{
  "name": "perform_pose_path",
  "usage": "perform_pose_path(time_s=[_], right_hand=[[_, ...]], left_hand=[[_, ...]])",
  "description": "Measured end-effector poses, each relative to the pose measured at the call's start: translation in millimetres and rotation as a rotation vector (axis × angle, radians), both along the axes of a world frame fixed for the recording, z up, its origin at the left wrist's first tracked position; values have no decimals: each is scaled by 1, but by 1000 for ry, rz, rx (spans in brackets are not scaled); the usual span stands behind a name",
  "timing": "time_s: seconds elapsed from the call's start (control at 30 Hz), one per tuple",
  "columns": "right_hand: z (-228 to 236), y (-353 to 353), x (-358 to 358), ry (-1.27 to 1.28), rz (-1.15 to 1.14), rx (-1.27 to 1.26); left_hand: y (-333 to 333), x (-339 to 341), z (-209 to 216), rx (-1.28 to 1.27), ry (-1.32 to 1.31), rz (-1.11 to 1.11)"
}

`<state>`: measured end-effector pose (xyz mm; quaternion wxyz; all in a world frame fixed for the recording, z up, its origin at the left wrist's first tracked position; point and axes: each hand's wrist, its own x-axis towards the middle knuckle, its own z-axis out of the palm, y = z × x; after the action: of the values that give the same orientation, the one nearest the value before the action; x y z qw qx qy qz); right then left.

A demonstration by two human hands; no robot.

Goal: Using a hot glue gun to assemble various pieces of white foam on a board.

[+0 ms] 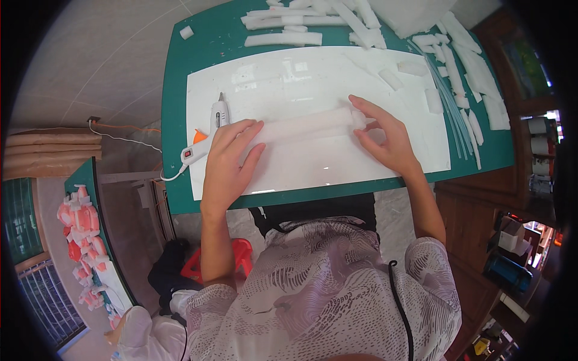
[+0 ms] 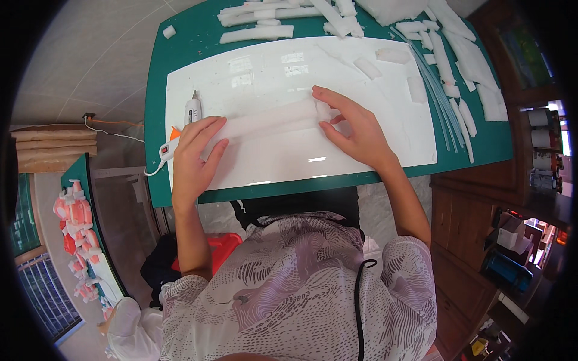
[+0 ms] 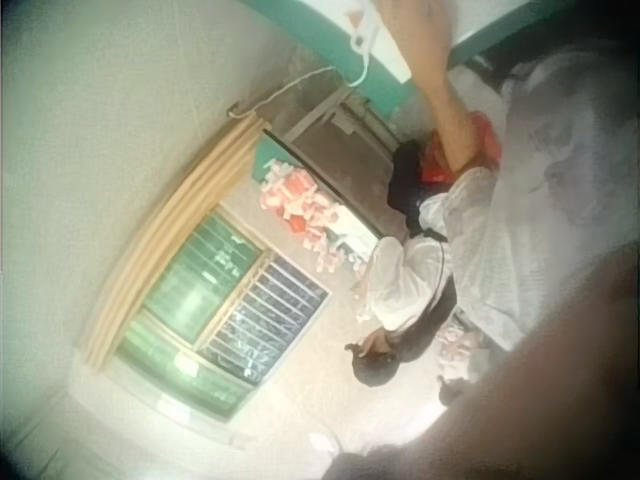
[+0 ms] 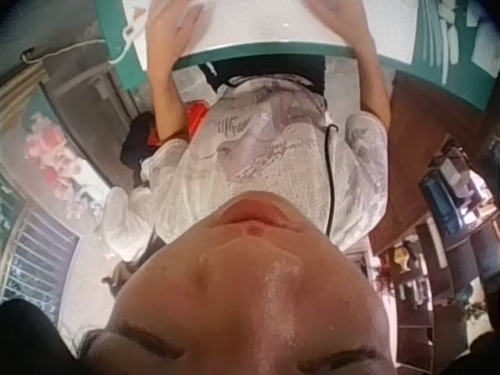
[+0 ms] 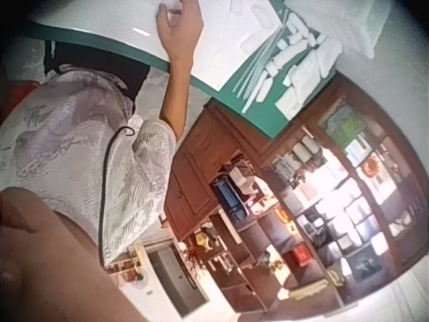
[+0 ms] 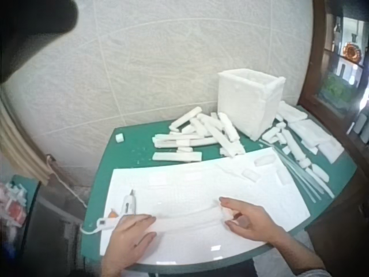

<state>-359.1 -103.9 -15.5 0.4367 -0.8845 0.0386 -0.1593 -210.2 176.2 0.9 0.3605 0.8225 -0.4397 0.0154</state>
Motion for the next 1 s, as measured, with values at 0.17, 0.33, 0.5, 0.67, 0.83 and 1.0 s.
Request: perform_pose_path(time_s=[0.17,0.33,0.5,0.67,0.83,1.0], right_hand=[[0,0,0,18,-3,-3],[0,1,1,-3,7,-1],[0,1,0,4,3,0],[-1,1,0,-16,16,-6],[-2,1,0,-39,33,-15],[-1,1,1,-62,48,-43]], left_hand=[[0,1,-1,-35,-18,-5],[-2,-4,-1,-80,11,25],[-6,-7,-6,-98,24,30],[-6,-8,-5,-72,41,26],[-7,-8,-6,-60,23,22],[-6,-7,-6,-45,21,8]])
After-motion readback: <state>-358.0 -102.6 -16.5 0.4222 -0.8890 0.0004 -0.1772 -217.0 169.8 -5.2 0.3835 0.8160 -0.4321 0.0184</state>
